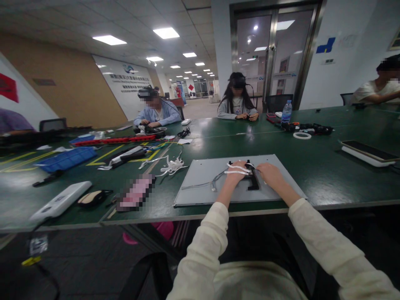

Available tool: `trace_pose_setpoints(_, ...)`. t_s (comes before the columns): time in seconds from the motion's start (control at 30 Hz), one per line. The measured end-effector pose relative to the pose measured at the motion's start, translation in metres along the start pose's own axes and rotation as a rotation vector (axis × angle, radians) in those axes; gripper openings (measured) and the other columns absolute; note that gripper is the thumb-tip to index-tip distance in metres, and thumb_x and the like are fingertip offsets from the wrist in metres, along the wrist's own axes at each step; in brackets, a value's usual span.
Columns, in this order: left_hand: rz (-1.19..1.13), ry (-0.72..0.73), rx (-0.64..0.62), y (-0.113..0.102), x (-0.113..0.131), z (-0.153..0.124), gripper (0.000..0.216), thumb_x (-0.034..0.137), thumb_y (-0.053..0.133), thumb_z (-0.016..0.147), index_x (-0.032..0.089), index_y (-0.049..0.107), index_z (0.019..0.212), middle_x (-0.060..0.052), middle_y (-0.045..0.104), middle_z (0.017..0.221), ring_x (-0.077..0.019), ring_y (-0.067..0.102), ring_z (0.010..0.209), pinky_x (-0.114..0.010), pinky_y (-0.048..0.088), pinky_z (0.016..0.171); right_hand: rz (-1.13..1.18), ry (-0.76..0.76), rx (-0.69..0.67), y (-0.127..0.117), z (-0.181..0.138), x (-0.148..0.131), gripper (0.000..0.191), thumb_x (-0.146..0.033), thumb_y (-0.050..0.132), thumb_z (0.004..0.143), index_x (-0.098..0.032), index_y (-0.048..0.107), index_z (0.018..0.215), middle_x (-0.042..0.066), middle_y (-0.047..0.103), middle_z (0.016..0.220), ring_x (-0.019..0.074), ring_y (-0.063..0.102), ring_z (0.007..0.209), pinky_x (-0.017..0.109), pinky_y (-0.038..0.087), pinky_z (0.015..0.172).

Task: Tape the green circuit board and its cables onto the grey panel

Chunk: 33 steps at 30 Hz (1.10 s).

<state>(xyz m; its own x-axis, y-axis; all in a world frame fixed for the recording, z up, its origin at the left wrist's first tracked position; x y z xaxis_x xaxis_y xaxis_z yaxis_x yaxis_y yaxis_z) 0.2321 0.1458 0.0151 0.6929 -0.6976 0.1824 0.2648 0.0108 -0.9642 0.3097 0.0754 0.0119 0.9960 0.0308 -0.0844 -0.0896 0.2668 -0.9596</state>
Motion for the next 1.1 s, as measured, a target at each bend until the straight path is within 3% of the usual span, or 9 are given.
trace_pose_setpoints(0.13, 0.015, -0.002, 0.005, -0.001, 0.001, -0.001, 0.032, 0.020, 0.042, 0.090, 0.011, 0.060, 0.115, -0.011, 0.065, 0.113, -0.0202, 0.059, 0.107, -0.032, 0.044, 0.096, 0.051, -0.076, -0.021, 0.001, -0.013, -0.007, 0.035, -0.019, 0.037, 0.093, -0.017, 0.059, 0.121, 0.013, 0.060, 0.122, 0.0223, 0.057, 0.110, 0.032, 0.041, 0.092)
trace_pose_setpoints(0.23, 0.030, -0.019, 0.017, -0.002, 0.001, -0.003, 0.033, 0.021, 0.042, 0.090, 0.011, 0.059, 0.117, -0.012, 0.065, 0.114, -0.0203, 0.059, 0.106, -0.033, 0.044, 0.095, 0.085, -0.112, -0.020, 0.003, -0.024, -0.008, 0.045, -0.034, 0.037, 0.095, -0.017, 0.045, 0.136, 0.014, 0.046, 0.139, 0.0245, 0.044, 0.126, 0.039, 0.034, 0.102)
trace_pose_setpoints(0.43, 0.070, -0.077, 0.033, -0.005, -0.004, -0.007, 0.036, 0.023, 0.039, 0.091, 0.008, 0.052, 0.121, -0.014, 0.065, 0.109, -0.0228, 0.061, 0.103, -0.036, 0.046, 0.092, 0.116, -0.096, -0.017, 0.016, -0.029, -0.001, 0.050, -0.037, 0.034, 0.095, -0.015, 0.039, 0.140, 0.013, 0.039, 0.144, 0.0239, 0.034, 0.134, 0.043, 0.027, 0.106)
trace_pose_setpoints(0.7, 0.073, -0.093, 0.044, -0.009, -0.003, -0.008, 0.033, 0.022, 0.040, 0.089, 0.008, 0.055, 0.116, -0.014, 0.065, 0.110, -0.0224, 0.060, 0.104, -0.033, 0.046, 0.094, 0.189, -0.046, 0.056, 0.014, -0.026, 0.005, 0.041, -0.034, 0.042, 0.093, -0.015, 0.052, 0.129, 0.013, 0.051, 0.135, 0.0225, 0.045, 0.126, 0.037, 0.031, 0.105)
trace_pose_setpoints(0.8, 0.072, -0.104, 0.098, -0.017, -0.002, -0.010, 0.037, 0.021, 0.039, 0.090, 0.008, 0.051, 0.123, -0.015, 0.059, 0.122, -0.0221, 0.054, 0.114, -0.033, 0.041, 0.100, 0.279, -0.002, 0.105, 0.003, -0.026, 0.011, 0.036, -0.031, 0.038, 0.094, -0.016, 0.058, 0.120, 0.012, 0.059, 0.126, 0.0210, 0.053, 0.117, 0.033, 0.035, 0.101)
trace_pose_setpoints(0.97, 0.083, -0.145, 0.255, -0.038, 0.012, -0.024, 0.050, 0.020, 0.036, 0.089, 0.009, 0.035, 0.138, -0.017, 0.037, 0.144, -0.0239, 0.032, 0.134, -0.039, 0.028, 0.110, 0.606, 0.104, 0.264, -0.022, -0.029, 0.023, 0.036, -0.034, 0.036, 0.093, -0.017, 0.065, 0.103, 0.009, 0.067, 0.108, 0.0193, 0.061, 0.100, 0.029, 0.043, 0.090)
trace_pose_setpoints(1.1, 0.095, -0.086, 0.366, -0.050, 0.036, -0.030, 0.049, 0.020, 0.037, 0.089, 0.013, 0.037, 0.137, -0.012, 0.038, 0.145, -0.0222, 0.026, 0.138, -0.040, 0.024, 0.112, 0.943, 0.091, 0.123, -0.012, -0.025, 0.014, 0.044, -0.045, 0.032, 0.093, -0.016, 0.066, 0.090, 0.006, 0.070, 0.088, 0.0167, 0.064, 0.082, 0.024, 0.047, 0.069)
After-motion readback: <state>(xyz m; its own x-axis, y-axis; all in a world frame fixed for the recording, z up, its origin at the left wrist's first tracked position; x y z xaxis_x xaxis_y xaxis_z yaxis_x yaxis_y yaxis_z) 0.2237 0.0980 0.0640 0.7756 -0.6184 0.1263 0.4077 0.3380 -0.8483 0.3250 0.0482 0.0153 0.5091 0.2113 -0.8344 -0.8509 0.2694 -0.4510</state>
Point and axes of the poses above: each hand's wrist, its own z-axis towards the middle knuckle, its own y-axis out of the palm, x = y × z, the point moved 10 cm from there along z, towards the middle knuckle
